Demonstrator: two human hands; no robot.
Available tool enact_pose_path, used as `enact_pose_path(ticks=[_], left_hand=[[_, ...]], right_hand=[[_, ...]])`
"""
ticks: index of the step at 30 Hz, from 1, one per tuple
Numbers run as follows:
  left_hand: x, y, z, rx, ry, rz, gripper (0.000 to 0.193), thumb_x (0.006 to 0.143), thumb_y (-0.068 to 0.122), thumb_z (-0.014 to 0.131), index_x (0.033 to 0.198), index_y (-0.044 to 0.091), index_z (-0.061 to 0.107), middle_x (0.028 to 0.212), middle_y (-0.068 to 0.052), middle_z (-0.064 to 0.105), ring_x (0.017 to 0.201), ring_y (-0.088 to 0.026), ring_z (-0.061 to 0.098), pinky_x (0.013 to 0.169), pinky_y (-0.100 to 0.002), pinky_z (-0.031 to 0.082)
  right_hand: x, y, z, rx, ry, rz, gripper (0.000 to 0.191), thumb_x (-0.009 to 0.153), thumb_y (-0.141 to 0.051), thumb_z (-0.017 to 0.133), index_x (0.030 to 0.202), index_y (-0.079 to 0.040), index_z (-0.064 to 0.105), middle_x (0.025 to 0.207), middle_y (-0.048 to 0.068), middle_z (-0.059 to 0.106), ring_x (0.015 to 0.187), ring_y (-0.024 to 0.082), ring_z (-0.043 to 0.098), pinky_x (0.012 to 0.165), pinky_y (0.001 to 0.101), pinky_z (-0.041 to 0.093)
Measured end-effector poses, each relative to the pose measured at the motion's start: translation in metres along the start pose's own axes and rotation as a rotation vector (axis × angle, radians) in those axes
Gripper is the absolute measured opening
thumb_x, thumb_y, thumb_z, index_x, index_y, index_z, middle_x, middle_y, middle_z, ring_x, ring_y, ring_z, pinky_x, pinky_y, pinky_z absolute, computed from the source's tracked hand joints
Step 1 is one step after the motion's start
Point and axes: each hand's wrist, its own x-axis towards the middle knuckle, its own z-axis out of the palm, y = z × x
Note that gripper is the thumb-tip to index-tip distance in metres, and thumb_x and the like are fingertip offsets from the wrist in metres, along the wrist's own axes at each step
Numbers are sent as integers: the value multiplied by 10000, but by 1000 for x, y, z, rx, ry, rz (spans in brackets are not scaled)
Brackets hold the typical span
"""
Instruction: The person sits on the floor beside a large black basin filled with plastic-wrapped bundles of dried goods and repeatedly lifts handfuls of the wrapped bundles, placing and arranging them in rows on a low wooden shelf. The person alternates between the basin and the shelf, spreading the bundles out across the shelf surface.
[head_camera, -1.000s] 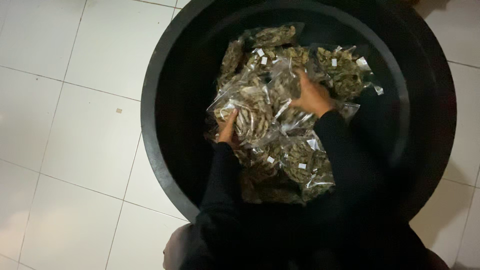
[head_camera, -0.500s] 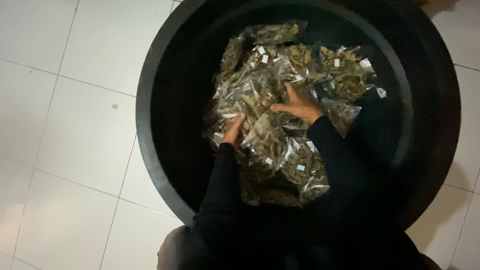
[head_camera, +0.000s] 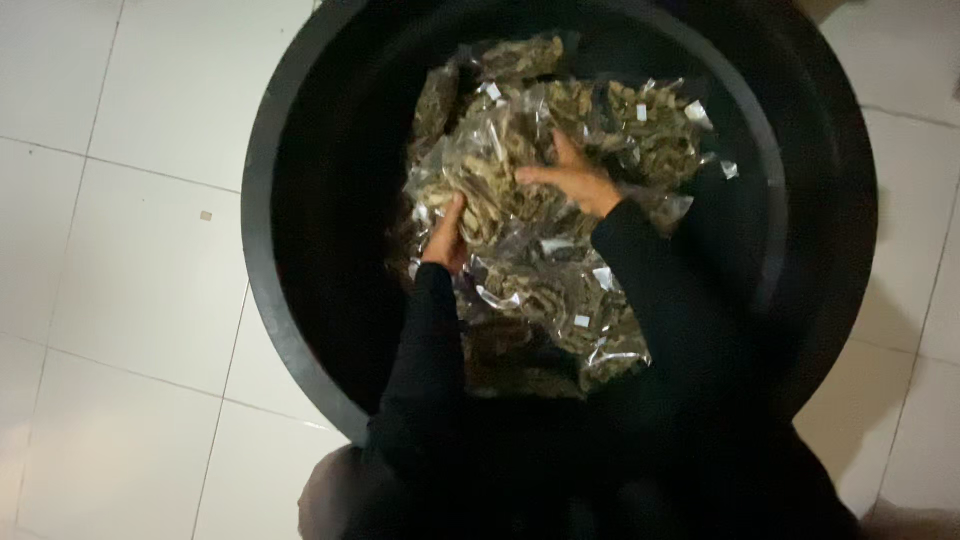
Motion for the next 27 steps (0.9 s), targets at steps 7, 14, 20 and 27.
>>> enact_pose_path(ticks=[7,14,20,27], left_hand=[[-13,-5,10,47,-8,-74,1023,843,663,696,1637,145,311,1714,-54,247,1559,-270,198,1234,-497,188],[4,1,16,134,104,-59,941,856,611,682,1604,210,276,1712,15,196,1583,-218,88,1219,-554,60],[17,21,45,68,5,219,649,865,444,825,1326,54,588,1342,-57,625,1312,-233,508,1099,-454,385],[-50,29,86,160,-29,321,896,751,454,851,1460,133,407,1458,-165,524,1416,-323,471,1139,-491,423]], right_hand=[[-5,36,-3,85,-324,-102,917,868,-644,634,1644,-238,360,1739,24,241,1599,304,175,1230,584,209],[-14,35,-17,357,-149,161,1016,734,-597,777,1608,-229,413,1722,92,152,1592,361,79,1218,637,145],[-6,37,-69,635,-98,56,919,646,-540,874,1414,-174,528,1560,154,374,1429,365,392,1119,600,383],[4,79,-140,365,-473,-344,541,1049,-537,690,942,-7,672,892,251,631,805,322,703,837,532,656]])
